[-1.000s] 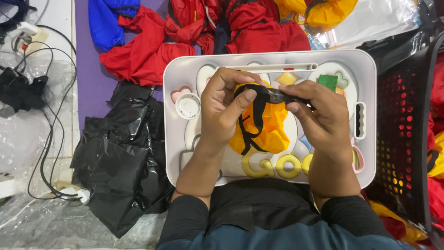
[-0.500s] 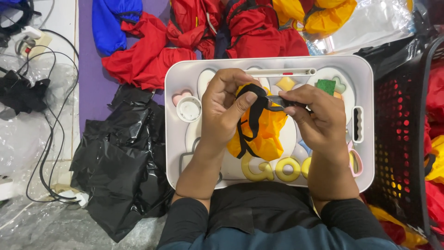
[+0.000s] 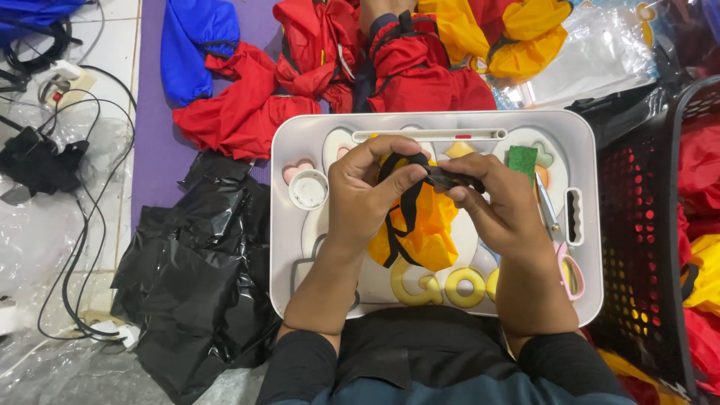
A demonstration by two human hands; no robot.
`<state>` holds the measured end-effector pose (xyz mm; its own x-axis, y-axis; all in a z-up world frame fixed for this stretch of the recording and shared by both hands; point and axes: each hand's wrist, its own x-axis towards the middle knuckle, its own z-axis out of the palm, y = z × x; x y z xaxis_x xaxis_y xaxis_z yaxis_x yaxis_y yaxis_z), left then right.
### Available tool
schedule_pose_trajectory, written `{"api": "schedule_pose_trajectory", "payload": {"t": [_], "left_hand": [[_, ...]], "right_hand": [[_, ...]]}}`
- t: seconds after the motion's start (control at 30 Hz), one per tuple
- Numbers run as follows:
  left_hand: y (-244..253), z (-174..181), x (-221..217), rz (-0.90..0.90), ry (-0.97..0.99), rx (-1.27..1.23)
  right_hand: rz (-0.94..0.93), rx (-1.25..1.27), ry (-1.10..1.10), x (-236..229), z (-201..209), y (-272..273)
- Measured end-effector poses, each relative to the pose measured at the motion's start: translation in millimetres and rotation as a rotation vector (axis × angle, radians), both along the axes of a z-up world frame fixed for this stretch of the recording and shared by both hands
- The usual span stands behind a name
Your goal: Assembling a yellow fabric cap by trimming and adjusting the black elastic band using scissors.
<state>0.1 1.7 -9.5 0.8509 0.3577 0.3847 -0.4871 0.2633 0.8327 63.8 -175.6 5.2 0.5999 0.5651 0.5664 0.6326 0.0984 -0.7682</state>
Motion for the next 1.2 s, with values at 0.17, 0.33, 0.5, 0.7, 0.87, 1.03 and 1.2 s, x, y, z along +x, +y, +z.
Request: {"api": "schedule_pose_trajectory", "payload": {"t": [0.17,0.33,0.5,0.7,0.87,1.03,1.2], "left_hand": [[1,7,-2,-0.021,-0.017,0.024],[-4,5,-2,-0.067,-0.062,0.074],[-12,1,-1,-0.077,-0.188,0.093],[-15,8,5,0.107,-0.200,0.304],[-16,11,2,0.090,-0.088,0.362],[-17,13,-3,0.086,0.006,0.387],[-16,16,-6,0.102,0.013,0.393]], "right_hand": [[0.044,0.161,0.152,-1,-11,3],[0.032,0.240,0.224,0,-24,-3],[0.020,0.244,0.352,-5,-31,-11],[-0.007,0.281,0.285,2,-37,-13],[-0.113,0.259,0.202,-2,-25,-11],[-0.104,0.270,0.272,-7,-25,-12],[-0.136,0.248,0.283,-4,-33,-12]]}}
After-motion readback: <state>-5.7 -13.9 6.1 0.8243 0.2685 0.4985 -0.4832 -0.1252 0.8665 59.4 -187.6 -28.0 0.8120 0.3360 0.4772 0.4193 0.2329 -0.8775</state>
